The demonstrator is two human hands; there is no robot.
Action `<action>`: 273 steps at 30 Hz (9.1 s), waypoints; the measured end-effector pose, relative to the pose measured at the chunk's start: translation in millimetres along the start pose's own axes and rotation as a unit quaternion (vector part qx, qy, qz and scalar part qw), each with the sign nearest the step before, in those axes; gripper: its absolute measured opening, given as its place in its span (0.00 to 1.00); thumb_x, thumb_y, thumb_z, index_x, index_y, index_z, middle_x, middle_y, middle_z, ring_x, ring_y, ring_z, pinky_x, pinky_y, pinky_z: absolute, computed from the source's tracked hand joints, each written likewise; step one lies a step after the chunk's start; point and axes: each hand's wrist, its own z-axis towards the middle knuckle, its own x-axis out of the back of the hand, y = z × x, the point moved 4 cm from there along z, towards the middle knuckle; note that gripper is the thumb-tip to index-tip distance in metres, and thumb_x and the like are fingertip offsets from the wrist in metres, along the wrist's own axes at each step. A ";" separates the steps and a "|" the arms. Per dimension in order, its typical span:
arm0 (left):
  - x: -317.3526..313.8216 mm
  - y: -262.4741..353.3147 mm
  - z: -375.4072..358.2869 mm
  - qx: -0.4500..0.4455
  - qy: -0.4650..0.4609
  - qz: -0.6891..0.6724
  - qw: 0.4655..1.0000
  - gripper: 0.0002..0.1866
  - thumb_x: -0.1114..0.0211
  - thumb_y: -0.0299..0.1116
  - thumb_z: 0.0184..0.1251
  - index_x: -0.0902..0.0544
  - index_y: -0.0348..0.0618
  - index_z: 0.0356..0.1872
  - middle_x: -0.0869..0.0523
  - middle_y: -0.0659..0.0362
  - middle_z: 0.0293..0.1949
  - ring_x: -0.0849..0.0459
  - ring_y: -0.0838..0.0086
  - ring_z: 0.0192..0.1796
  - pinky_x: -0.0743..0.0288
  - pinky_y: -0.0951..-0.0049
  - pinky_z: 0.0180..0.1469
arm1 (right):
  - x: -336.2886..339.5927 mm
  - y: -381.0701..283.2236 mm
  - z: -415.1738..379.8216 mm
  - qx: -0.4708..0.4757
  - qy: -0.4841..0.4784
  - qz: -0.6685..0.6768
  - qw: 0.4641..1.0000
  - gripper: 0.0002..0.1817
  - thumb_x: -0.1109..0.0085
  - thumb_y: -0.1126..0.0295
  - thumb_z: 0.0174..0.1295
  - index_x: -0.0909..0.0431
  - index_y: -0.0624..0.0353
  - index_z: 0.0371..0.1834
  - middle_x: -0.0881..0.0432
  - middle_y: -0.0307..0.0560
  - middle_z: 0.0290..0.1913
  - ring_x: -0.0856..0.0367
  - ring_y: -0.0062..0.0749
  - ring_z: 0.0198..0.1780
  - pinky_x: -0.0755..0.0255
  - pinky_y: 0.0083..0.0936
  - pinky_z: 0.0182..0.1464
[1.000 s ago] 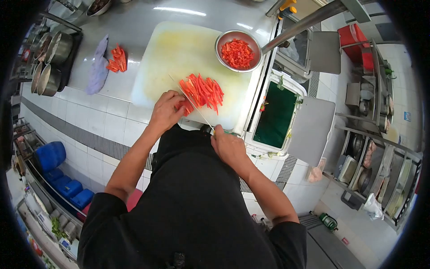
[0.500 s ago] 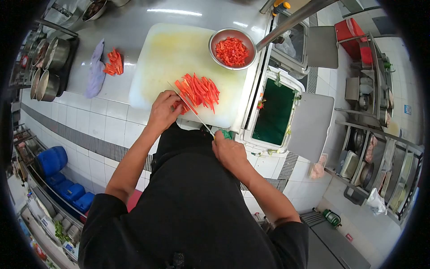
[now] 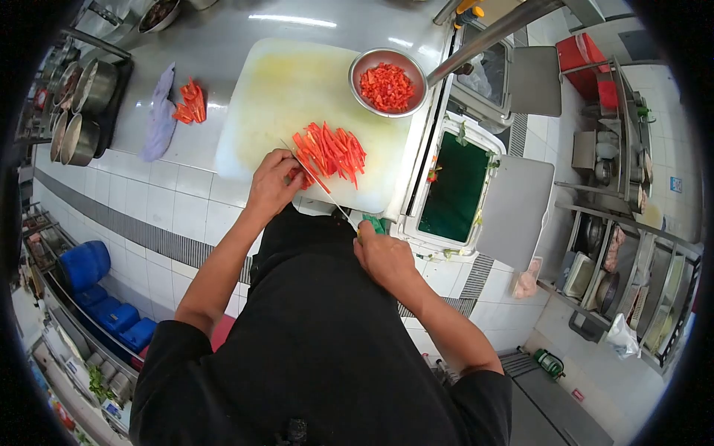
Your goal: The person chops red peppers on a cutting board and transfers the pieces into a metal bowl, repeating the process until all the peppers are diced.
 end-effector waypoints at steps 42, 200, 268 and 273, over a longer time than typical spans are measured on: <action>-4.4 -6.7 -15.6 -0.010 0.090 -0.009 0.996 0.09 0.26 0.22 0.60 0.12 0.38 0.41 0.18 0.54 0.47 0.14 0.57 0.49 0.18 0.60 0.51 | 3.1 -19.1 48.9 0.086 0.078 0.033 0.993 0.14 0.42 0.60 0.77 0.30 0.60 0.50 0.14 0.62 0.26 0.13 0.64 0.30 0.20 0.57 0.36; -47.0 35.5 37.9 -0.040 -0.018 0.219 0.975 0.48 0.23 0.60 0.60 0.28 0.44 0.76 0.22 0.52 0.68 0.26 0.55 0.69 0.35 0.52 0.70 | -27.7 67.5 -35.0 -0.209 0.187 0.345 0.896 0.27 0.32 0.60 0.66 0.18 0.51 0.69 0.09 0.64 0.45 0.09 0.61 0.47 0.19 0.42 0.52; -37.9 32.4 53.6 -0.144 -0.068 0.083 0.984 0.23 0.20 0.33 0.58 0.17 0.43 0.53 0.17 0.52 0.56 0.19 0.53 0.61 0.24 0.55 0.66 | 18.1 26.7 -54.7 -0.102 0.046 0.096 0.989 0.18 0.42 0.57 0.77 0.27 0.58 0.58 0.13 0.64 0.27 0.12 0.65 0.32 0.21 0.58 0.37; -41.7 29.3 52.7 -0.161 -0.050 0.070 0.983 0.19 0.22 0.32 0.59 0.16 0.43 0.50 0.15 0.53 0.54 0.18 0.53 0.58 0.23 0.55 0.63 | 19.7 26.9 -53.5 -0.096 0.055 0.090 0.990 0.17 0.41 0.58 0.76 0.27 0.58 0.56 0.13 0.63 0.27 0.12 0.65 0.33 0.21 0.57 0.39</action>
